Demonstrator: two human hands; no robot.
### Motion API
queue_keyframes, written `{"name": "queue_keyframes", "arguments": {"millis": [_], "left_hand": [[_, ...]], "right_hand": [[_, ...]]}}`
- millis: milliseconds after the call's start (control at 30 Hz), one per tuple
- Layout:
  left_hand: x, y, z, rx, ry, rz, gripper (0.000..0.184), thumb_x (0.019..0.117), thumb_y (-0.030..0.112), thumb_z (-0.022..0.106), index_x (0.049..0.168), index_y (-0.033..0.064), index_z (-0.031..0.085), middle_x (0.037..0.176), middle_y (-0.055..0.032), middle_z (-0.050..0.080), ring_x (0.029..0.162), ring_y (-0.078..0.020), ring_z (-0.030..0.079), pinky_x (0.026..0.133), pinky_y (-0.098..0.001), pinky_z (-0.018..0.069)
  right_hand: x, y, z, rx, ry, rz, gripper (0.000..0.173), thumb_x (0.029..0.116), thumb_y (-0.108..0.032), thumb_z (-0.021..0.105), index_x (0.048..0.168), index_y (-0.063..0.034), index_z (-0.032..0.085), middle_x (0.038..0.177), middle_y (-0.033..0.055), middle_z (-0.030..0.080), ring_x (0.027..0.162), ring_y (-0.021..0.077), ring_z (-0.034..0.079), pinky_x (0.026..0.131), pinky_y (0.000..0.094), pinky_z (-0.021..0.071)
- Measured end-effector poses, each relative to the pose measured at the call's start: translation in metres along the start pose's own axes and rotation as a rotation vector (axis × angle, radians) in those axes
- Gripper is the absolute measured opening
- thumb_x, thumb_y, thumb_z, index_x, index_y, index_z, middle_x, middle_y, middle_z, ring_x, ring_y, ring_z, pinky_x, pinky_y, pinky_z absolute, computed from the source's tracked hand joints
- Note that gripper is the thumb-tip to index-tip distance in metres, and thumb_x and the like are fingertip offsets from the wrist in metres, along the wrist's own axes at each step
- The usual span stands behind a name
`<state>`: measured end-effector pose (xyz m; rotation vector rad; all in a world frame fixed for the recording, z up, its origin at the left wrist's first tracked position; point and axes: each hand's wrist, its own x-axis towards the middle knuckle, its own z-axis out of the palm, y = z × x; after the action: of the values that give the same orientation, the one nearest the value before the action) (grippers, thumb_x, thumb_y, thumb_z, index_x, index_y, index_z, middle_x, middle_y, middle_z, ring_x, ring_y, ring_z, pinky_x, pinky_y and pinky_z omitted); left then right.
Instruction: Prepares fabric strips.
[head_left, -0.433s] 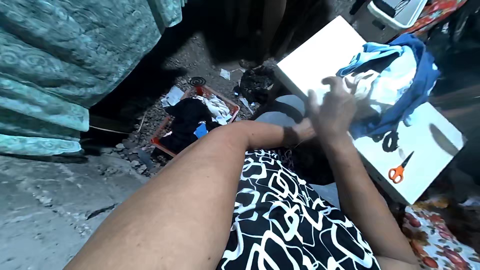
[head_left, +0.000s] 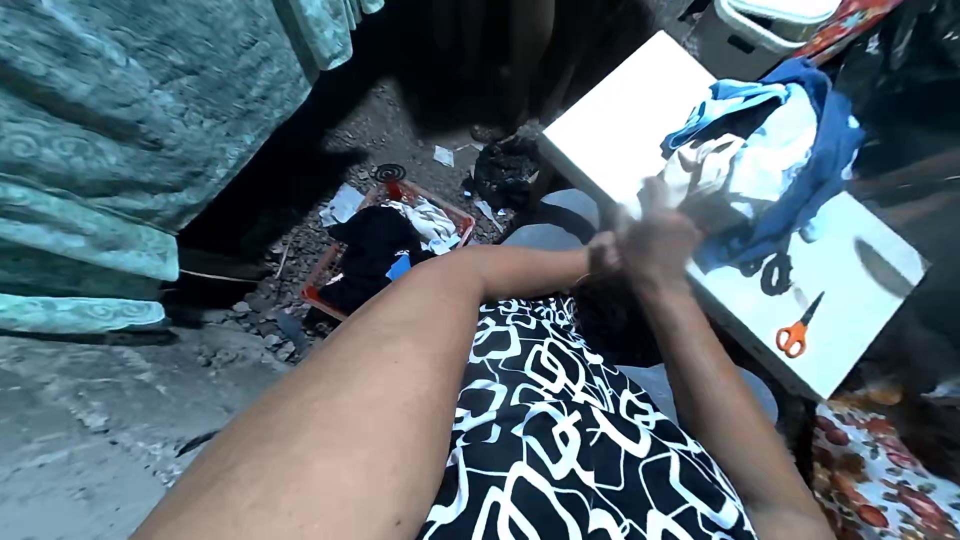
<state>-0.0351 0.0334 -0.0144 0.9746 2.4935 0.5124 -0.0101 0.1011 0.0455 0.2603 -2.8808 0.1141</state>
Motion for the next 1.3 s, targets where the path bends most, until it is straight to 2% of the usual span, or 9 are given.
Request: {"name": "queue_keyframes", "arguments": {"millis": [100,233,300,367,500,833,1033,1167,1300], "left_hand": [[0.032,-0.02,0.019,0.022,0.25,0.09,0.023,0.1014,0.002,0.054,0.122,-0.0028,0.063,0.113,-0.0232,0.069,0.11,-0.0415,0.066,0.094,-0.0559,0.0523],[0.022,-0.019,-0.003,-0.399,0.353,0.097,0.031,0.0887,0.003,0.068,0.119,-0.0018,0.067,0.115,-0.0228,0.069,0.111,-0.0376,0.067,0.097,-0.0572,0.0528],[0.002,-0.007,-0.019,-0.693,0.368,0.171,0.026,0.0855,0.005,0.074,0.11,-0.0041,0.069,0.104,-0.0189,0.07,0.096,-0.0276,0.068,0.088,-0.0478,0.0556],[-0.031,0.015,-0.038,-0.992,0.329,0.21,0.024,0.0851,0.003,0.076,0.107,-0.0029,0.069,0.099,-0.0122,0.069,0.087,-0.0169,0.066,0.08,-0.0365,0.0571],[-0.081,0.048,-0.062,-1.24,0.315,0.268,0.024,0.0879,-0.004,0.072,0.111,-0.0008,0.066,0.097,-0.007,0.072,0.084,-0.012,0.07,0.078,-0.0305,0.0606],[-0.087,0.047,-0.05,-1.26,0.501,0.233,0.027,0.0906,-0.007,0.068,0.115,-0.0002,0.059,0.095,-0.0071,0.072,0.075,-0.0111,0.069,0.073,-0.028,0.0606],[-0.082,0.04,-0.044,-1.175,0.422,0.298,0.033,0.0919,-0.011,0.06,0.123,-0.0014,0.053,0.093,-0.0088,0.072,0.08,-0.0116,0.07,0.077,-0.0288,0.0599],[-0.08,0.032,-0.041,-1.237,0.361,0.252,0.034,0.0913,-0.011,0.061,0.123,-0.0009,0.055,0.093,-0.0079,0.073,0.078,-0.0092,0.07,0.073,-0.0254,0.0586],[-0.075,0.025,-0.035,-1.309,0.27,0.088,0.023,0.0913,0.007,0.074,0.111,0.0036,0.064,0.081,-0.0012,0.069,0.068,-0.0051,0.061,0.061,-0.0218,0.0503]], "right_hand": [[-0.019,0.072,-0.02,0.001,0.061,0.256,0.052,0.1034,-0.038,0.05,0.141,-0.0024,0.054,0.107,0.0323,0.069,0.094,0.0549,0.068,0.076,0.0731,0.0492],[-0.067,0.145,-0.039,0.095,0.115,0.458,0.043,0.105,-0.035,0.052,0.124,0.0015,0.064,0.112,0.0301,0.067,0.101,0.0481,0.066,0.086,0.0686,0.0507],[-0.081,0.149,-0.049,0.314,0.157,0.456,0.035,0.1013,-0.026,0.06,0.117,0.0035,0.07,0.104,0.0255,0.071,0.09,0.0373,0.069,0.083,0.0572,0.0557],[-0.094,0.128,-0.059,0.562,0.173,0.394,0.026,0.1002,-0.023,0.063,0.11,-0.0005,0.072,0.086,0.0112,0.07,0.069,0.0161,0.063,0.066,0.0371,0.0558],[-0.107,0.084,-0.083,1.014,0.083,0.269,0.019,0.1019,-0.016,0.062,0.109,-0.0028,0.073,0.086,-0.0005,0.072,0.067,0.0006,0.06,0.062,0.0213,0.0531],[-0.102,0.061,-0.083,1.032,0.164,0.136,0.012,0.0917,-0.009,0.075,0.102,-0.0027,0.075,0.071,-0.001,0.067,0.052,0.0005,0.05,0.049,0.0171,0.0436],[-0.089,0.076,-0.062,1.011,0.188,0.117,0.009,0.0953,-0.006,0.067,0.096,-0.0004,0.074,0.077,0.0002,0.07,0.062,-0.0006,0.058,0.059,0.0179,0.0505],[-0.086,0.078,-0.058,1.157,0.054,0.206,0.009,0.0969,-0.008,0.065,0.093,-0.0017,0.071,0.065,-0.0043,0.059,0.052,-0.0008,0.045,0.049,0.0175,0.038],[-0.085,0.078,-0.057,1.21,-0.006,0.275,0.009,0.0966,-0.007,0.065,0.091,-0.0015,0.07,0.062,-0.0044,0.057,0.048,-0.0007,0.042,0.046,0.0175,0.0351]]}}
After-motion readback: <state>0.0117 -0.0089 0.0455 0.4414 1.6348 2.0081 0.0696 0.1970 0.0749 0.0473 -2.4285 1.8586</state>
